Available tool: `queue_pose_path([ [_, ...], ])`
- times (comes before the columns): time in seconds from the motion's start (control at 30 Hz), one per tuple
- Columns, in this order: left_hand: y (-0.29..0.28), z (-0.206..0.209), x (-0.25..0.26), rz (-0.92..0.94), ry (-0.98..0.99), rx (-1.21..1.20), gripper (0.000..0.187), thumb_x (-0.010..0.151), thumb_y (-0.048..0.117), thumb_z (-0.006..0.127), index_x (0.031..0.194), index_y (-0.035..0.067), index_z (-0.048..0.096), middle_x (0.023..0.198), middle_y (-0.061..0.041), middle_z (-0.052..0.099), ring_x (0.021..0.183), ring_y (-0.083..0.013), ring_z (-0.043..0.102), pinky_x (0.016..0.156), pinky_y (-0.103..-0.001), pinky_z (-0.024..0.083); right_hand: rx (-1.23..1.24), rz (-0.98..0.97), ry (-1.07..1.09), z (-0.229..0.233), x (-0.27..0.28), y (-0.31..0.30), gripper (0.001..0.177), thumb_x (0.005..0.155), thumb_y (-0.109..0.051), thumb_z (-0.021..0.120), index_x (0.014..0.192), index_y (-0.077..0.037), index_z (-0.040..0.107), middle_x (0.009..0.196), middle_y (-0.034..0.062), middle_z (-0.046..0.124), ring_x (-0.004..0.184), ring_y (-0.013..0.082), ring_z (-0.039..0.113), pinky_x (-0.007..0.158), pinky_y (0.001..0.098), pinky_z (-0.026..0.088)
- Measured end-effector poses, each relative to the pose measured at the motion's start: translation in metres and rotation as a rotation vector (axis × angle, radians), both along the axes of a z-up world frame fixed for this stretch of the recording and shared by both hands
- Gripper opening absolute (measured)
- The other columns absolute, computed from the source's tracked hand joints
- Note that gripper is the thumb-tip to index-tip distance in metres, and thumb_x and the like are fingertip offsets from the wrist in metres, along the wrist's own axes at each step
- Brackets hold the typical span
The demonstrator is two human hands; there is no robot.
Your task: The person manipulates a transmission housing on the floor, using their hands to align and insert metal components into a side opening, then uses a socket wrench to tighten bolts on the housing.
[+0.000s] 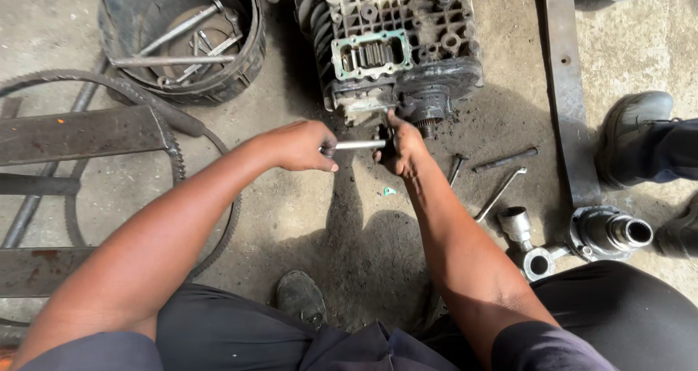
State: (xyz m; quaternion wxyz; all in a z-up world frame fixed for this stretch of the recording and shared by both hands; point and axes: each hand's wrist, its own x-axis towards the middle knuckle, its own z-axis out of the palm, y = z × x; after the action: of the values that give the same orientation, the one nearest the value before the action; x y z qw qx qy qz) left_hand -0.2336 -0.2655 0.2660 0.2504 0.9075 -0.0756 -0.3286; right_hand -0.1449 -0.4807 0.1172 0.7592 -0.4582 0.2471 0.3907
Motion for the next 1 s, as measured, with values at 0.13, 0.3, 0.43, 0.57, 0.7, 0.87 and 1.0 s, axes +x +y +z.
queue_pose_path([
  [0.13, 0.022, -0.022, 0.006, 0.139, -0.003, 0.043, 0.028, 0.079, 0.032, 0.083, 0.089, 0.006, 0.078, 0.075, -0.01, 0.073, 0.067, -0.0218, 0.066, 0.066, -0.04, 0.052, 0.011, 0.06, -0.039, -0.01, -0.001, 0.011, 0.036, 0.105, -0.041, 0.05, 0.112, -0.007, 0.058, 0.088, 0.0118, 0.062, 0.066, 0.0211, 0.059, 0.045, 0.0321, 0.046],
  [0.3, 0.037, 0.003, 0.009, 0.238, -0.112, 0.089, 0.036, 0.077, 0.035, 0.086, 0.082, 0.001, 0.077, 0.071, -0.015, 0.07, 0.067, -0.0261, 0.067, 0.068, -0.041, 0.053, -0.038, 0.04, -0.106, -0.005, 0.0, 0.035, 0.033, 0.104, -0.034, 0.058, 0.105, -0.001, 0.056, 0.083, 0.0127, 0.059, 0.055, 0.0212, 0.056, 0.039, 0.0323, 0.041],
  [0.43, 0.021, 0.025, 0.006, 0.246, -0.115, 0.166, 0.031, 0.075, 0.035, 0.086, 0.085, 0.006, 0.079, 0.07, -0.013, 0.071, 0.067, -0.025, 0.068, 0.068, -0.041, 0.053, 0.007, -0.046, -0.072, -0.014, -0.008, 0.049, 0.031, 0.102, -0.034, 0.06, 0.102, -0.004, 0.052, 0.075, 0.0097, 0.054, 0.05, 0.0194, 0.05, 0.039, 0.0323, 0.038],
  [0.57, 0.004, 0.046, 0.009, 0.169, -0.075, 0.258, 0.032, 0.08, 0.036, 0.084, 0.09, 0.006, 0.079, 0.072, -0.012, 0.072, 0.067, -0.0257, 0.07, 0.07, -0.043, 0.055, 0.032, -0.043, -0.068, -0.022, -0.013, 0.049, 0.034, 0.103, -0.037, 0.06, 0.102, -0.004, 0.053, 0.069, 0.0084, 0.053, 0.049, 0.0186, 0.045, 0.041, 0.0331, 0.037],
  [0.7, -0.007, 0.06, 0.017, 0.095, -0.112, 0.258, 0.032, 0.083, 0.032, 0.083, 0.088, 0.001, 0.078, 0.072, -0.013, 0.072, 0.067, -0.0242, 0.07, 0.07, -0.042, 0.056, 0.153, -0.1, -0.05, -0.03, -0.014, 0.052, 0.032, 0.102, -0.037, 0.059, 0.096, -0.008, 0.047, 0.063, 0.007, 0.046, 0.044, 0.0191, 0.04, 0.039, 0.0346, 0.034],
  [0.87, 0.0, 0.066, 0.018, 0.151, -0.158, 0.197, 0.032, 0.084, 0.037, 0.082, 0.091, 0.006, 0.075, 0.073, -0.012, 0.071, 0.069, -0.0251, 0.069, 0.071, -0.046, 0.054, -0.036, -0.124, -0.1, -0.03, -0.005, 0.058, 0.036, 0.103, -0.035, 0.061, 0.093, -0.002, 0.049, 0.061, 0.0098, 0.048, 0.039, 0.0215, 0.042, 0.035, 0.0401, 0.033],
  [1.0, 0.013, 0.065, 0.018, 0.171, -0.248, 0.1, 0.033, 0.08, 0.036, 0.085, 0.093, 0.007, 0.076, 0.072, -0.012, 0.069, 0.069, -0.0243, 0.066, 0.07, -0.045, 0.052, -0.035, -0.101, -0.236, -0.025, -0.012, 0.062, 0.038, 0.103, -0.039, 0.06, 0.091, -0.004, 0.053, 0.057, 0.0051, 0.042, 0.036, 0.0174, 0.037, 0.033, 0.0366, 0.031],
])
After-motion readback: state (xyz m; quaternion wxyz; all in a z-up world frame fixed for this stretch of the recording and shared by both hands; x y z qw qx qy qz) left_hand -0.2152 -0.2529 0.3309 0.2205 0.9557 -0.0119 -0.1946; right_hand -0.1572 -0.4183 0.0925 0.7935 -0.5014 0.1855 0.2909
